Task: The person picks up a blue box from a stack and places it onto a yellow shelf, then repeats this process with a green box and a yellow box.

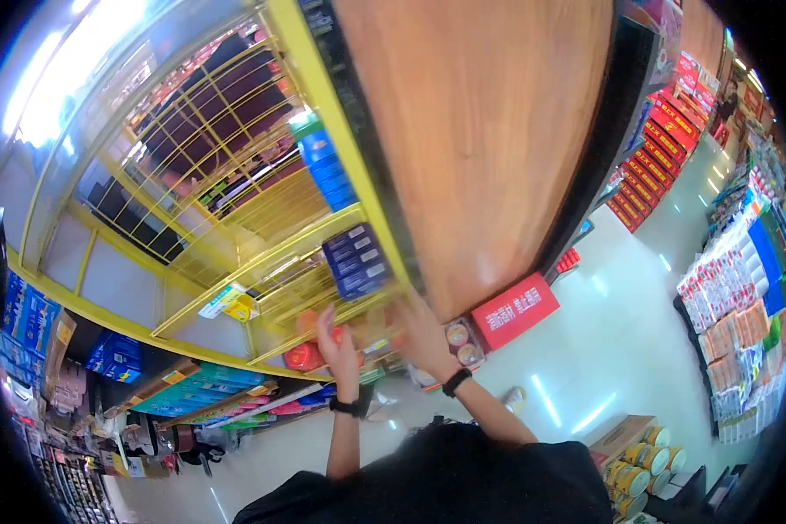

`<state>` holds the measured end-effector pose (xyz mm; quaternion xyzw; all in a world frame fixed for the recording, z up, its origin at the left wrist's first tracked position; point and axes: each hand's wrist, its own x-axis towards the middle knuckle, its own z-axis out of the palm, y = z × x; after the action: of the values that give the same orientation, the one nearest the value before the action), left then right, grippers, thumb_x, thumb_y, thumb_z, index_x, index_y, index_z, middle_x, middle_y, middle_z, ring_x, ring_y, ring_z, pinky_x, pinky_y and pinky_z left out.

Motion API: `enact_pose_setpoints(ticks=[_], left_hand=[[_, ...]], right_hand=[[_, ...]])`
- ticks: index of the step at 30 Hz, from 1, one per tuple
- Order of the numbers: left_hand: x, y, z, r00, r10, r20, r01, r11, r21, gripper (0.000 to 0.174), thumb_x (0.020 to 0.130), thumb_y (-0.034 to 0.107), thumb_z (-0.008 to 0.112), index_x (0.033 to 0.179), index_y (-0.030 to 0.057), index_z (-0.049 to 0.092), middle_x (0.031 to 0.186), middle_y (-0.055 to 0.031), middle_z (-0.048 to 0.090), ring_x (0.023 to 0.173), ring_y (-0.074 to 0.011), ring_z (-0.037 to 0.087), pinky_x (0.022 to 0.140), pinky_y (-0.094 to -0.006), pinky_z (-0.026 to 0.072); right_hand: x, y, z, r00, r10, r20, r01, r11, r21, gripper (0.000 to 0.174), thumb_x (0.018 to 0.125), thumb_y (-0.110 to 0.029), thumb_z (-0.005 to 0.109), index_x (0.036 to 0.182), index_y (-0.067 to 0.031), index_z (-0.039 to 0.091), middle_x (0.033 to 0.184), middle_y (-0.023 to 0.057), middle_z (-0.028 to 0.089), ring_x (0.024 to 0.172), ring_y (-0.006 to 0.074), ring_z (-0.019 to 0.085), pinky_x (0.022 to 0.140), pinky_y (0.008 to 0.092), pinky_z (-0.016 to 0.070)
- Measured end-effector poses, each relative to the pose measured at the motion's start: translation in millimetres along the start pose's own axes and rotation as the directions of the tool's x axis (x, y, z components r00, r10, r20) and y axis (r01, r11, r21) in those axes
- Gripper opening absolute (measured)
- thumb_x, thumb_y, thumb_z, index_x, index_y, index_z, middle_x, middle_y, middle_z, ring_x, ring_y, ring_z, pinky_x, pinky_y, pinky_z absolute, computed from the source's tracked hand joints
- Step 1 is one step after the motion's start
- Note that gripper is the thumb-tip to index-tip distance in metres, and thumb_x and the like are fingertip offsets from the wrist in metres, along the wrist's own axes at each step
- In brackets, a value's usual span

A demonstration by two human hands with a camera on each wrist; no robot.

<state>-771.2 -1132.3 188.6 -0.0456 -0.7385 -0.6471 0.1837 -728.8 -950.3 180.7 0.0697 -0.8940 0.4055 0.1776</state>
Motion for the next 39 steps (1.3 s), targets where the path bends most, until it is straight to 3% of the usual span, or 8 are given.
enact_pose_setpoints(ticks=[8,10,11,12,15,20,28,39], left_hand=[[-141,-33,103,0.849,-0.220,0.480,0.220,0.974,0.057,0.011,0.108,0.007,0.062,0.114,0.0030,0.070,0.106,-0.0031,0.071,0.102,-0.0128,0.066,0.090,-0.0283,0.0520],[-174,-27,149,0.711,-0.214,0.670,0.111,0.975,0.193,0.031,0.104,0.026,0.066,0.120,0.0002,0.073,0.118,-0.0205,0.076,0.113,-0.0346,0.072,0.101,-0.0427,0.0548],[-185,-10,181,0.587,-0.226,0.778,0.146,0.974,0.173,0.020,0.108,0.012,0.061,0.119,0.0009,0.073,0.115,-0.0079,0.076,0.108,-0.0163,0.071,0.099,-0.0313,0.0548],[-211,-75,213,0.557,-0.111,0.823,-0.006,0.991,0.137,0.022,0.107,0.010,0.061,0.123,0.0003,0.073,0.116,-0.0101,0.077,0.107,-0.0184,0.073,0.097,-0.0329,0.0575],[-236,-11,299,0.199,-0.193,0.961,-0.036,0.978,0.204,0.027,0.107,0.010,0.062,0.131,0.0013,0.070,0.119,-0.0119,0.078,0.110,-0.0214,0.075,0.096,-0.0344,0.0589],[-288,75,430,-0.214,-0.107,0.971,-0.240,0.969,0.054,0.031,0.108,0.016,0.063,0.136,0.0050,0.068,0.123,-0.0131,0.078,0.114,-0.0245,0.075,0.096,-0.0358,0.0587],[-354,105,584,-0.563,0.073,0.823,-0.231,0.943,-0.241,0.036,0.107,0.026,0.057,0.135,0.0074,0.067,0.126,-0.0146,0.076,0.114,-0.0322,0.074,0.095,-0.0418,0.0577],[-413,130,796,-0.705,0.105,0.701,-0.253,0.886,-0.387,0.041,0.108,0.036,0.058,0.144,0.0175,0.067,0.125,-0.0187,0.075,0.111,-0.0421,0.072,0.095,-0.0482,0.0580]], right_hand=[[-155,134,-113,0.980,0.196,0.023,-0.196,0.981,0.002,0.039,0.090,-0.013,0.070,0.128,-0.0057,0.066,0.130,0.0206,0.066,0.113,0.0437,0.068,0.094,0.0498,0.0578],[-189,153,-171,0.935,0.329,0.130,-0.329,0.944,-0.025,0.038,0.096,-0.016,0.068,0.132,-0.0087,0.068,0.119,0.0199,0.073,0.107,0.0425,0.071,0.096,0.0496,0.0578],[-210,175,-187,0.904,0.407,0.129,-0.387,0.909,-0.155,0.040,0.098,-0.019,0.068,0.137,-0.0104,0.070,0.126,0.0199,0.074,0.108,0.0419,0.072,0.096,0.0487,0.0583],[-235,193,-215,0.936,0.338,0.101,-0.333,0.941,-0.057,0.041,0.100,-0.021,0.068,0.139,-0.0112,0.070,0.131,0.0184,0.073,0.108,0.0396,0.074,0.096,0.0482,0.0588],[-292,234,-280,0.876,0.481,0.011,-0.480,0.875,-0.069,0.038,0.101,-0.021,0.067,0.137,-0.0104,0.071,0.128,0.0152,0.076,0.107,0.0344,0.076,0.095,0.0463,0.0594],[-371,236,-379,0.627,0.749,-0.216,-0.755,0.652,0.069,0.037,0.103,-0.025,0.064,0.134,-0.0086,0.073,0.131,0.0180,0.075,0.120,0.0385,0.070,0.106,0.0472,0.0541],[-442,259,-437,0.243,0.798,-0.552,-0.766,0.507,0.396,0.035,0.104,-0.027,0.067,0.131,-0.0054,0.073,0.117,0.0189,0.078,0.103,0.0336,0.077,0.090,0.0414,0.0609],[-399,348,-600,0.148,0.808,-0.571,-0.765,0.459,0.451,0.036,0.104,-0.029,0.068,0.130,-0.0052,0.073,0.115,0.0157,0.079,0.099,0.0311,0.077,0.091,0.0404,0.0601]])
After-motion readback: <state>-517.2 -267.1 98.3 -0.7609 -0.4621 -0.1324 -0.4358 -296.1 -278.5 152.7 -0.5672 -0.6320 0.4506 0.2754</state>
